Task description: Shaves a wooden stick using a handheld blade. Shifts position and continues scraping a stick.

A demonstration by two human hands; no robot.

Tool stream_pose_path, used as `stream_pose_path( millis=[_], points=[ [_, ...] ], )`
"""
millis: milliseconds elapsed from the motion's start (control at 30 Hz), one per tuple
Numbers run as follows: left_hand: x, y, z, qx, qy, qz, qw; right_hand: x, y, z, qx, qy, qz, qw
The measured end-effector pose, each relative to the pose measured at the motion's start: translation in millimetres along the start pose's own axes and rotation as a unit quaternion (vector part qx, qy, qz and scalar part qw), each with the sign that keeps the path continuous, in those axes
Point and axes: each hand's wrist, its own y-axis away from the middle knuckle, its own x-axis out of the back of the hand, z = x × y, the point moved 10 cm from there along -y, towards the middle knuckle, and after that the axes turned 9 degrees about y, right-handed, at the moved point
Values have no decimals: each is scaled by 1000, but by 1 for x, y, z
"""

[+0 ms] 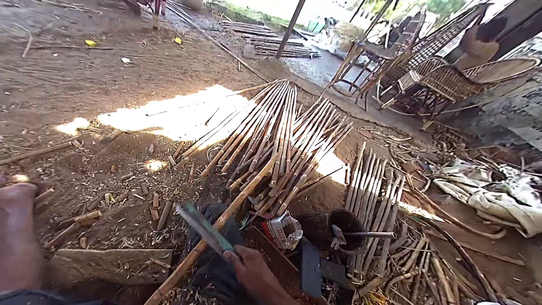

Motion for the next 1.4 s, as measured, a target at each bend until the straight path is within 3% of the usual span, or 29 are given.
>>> stream_pose_path(
  millis=[67, 100, 167, 267, 333, 400, 433, 533, 567, 700, 833, 967, 1100, 1233, 1333, 1367, 1400],
  points=[
    [12, -16, 61, 112, 3, 1, 994, -22, 12, -29, 68, 103, -52, 991],
    [13, -11, 67, 149, 10, 3, 989, -21, 12, -36, 91, 139, -50, 985],
    [-2, 12, 34, 89, 116, 7, 989, 20, -8, -35, 81, 106, 21, 991],
    [-42, 42, -34, 111, 198, -6, 974, 87, -45, -10, -10, 3, 153, 988],
    [-49, 41, -58, 113, 206, 13, 972, 67, -44, -21, 3, 72, 93, 993],
    [-48, 32, -61, 117, 220, 19, 968, 22, -28, -48, 60, 190, -28, 980],
    [-47, 31, -62, 120, 227, 19, 966, 17, -26, -52, 66, 204, -36, 976],
    [-45, 31, -63, 125, 242, 21, 962, 74, -57, -39, 10, 101, 115, 988],
    [-44, 32, -63, 129, 243, 21, 961, 79, -60, -43, 10, 98, 131, 987],
    [-45, 30, -63, 121, 247, 0, 961, 10, -32, -84, 100, 246, -66, 962],
    [-51, 26, -65, 114, 241, -40, 963, 71, -63, -62, 23, 123, 108, 986],
    [-49, 18, -68, 95, 265, -59, 958, 5, -27, -89, 109, 251, -62, 960],
    [-53, 14, -68, 88, 297, -82, 947, 69, -60, -67, 43, 100, 125, 986],
    [-49, 11, -68, 94, 316, -76, 941, 21, -33, -98, 130, 242, 1, 961],
    [-53, 12, -62, 85, 339, -108, 931, 72, -57, -80, 61, 143, 126, 980],
    [-55, 12, -59, 82, 348, -117, 927, 74, -60, -80, 66, 128, 142, 979],
    [-54, 11, -57, 79, 354, -121, 924, 60, -56, -90, 91, 142, 107, 980]
  ],
)
